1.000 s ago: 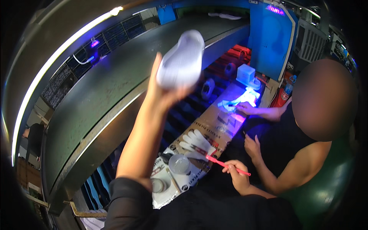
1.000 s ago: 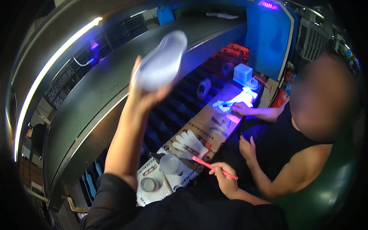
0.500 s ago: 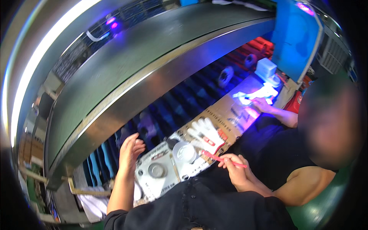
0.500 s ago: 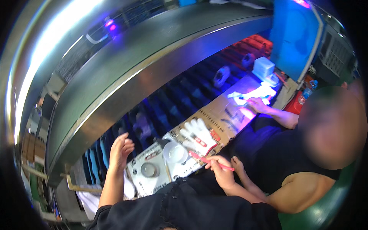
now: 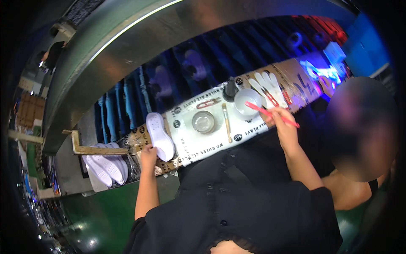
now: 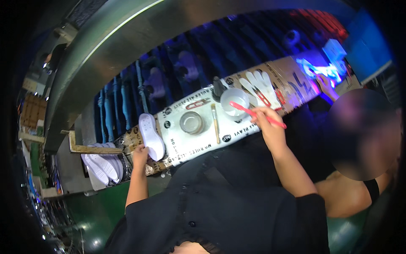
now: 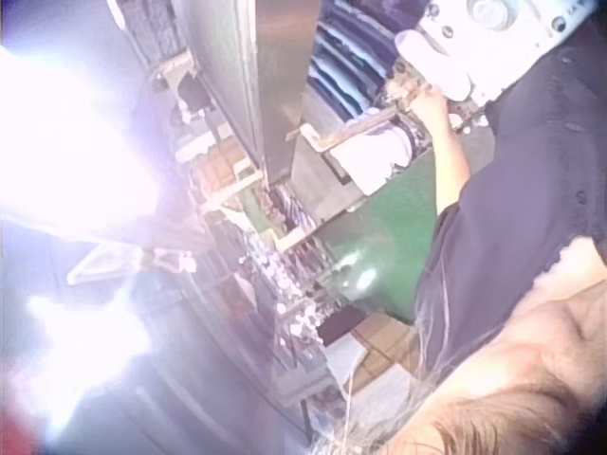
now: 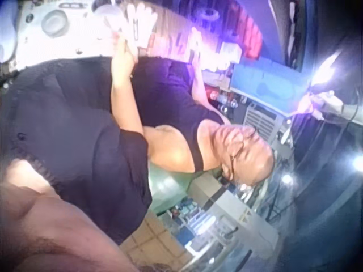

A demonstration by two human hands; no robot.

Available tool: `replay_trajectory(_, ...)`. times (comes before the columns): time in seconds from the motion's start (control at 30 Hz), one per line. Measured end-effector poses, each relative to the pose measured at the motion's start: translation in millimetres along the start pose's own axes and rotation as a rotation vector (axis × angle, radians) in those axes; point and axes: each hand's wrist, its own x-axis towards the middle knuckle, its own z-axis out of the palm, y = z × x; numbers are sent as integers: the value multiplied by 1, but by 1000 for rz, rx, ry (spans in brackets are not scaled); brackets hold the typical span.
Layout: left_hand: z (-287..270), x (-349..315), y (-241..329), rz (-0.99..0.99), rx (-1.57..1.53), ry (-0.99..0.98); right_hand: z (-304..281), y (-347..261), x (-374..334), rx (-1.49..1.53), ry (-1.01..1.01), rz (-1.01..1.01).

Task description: The person applies a liquid substance to white insoles using a small brush, picking them up from a stack one at a time and placing them back down after coating.

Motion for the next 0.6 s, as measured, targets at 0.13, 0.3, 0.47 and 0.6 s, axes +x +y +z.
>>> replay_trajectory(0.13, -2, -24, 28, 250, 661, 209, 20, -16, 21, -127, -82, 37)
replay_trajectory(0.3, -2, -30, 30, 332, 701, 259, 27, -16, 24, -216, -68, 37)
replay_trajectory(0.47, -6, -34, 37, 252, 311, 201, 31, 1, 30, -285, -67, 40)
replay_trajectory(0.6, 13, -56, 68, 245, 664, 138, 38, 11, 41, -408, -25, -80)
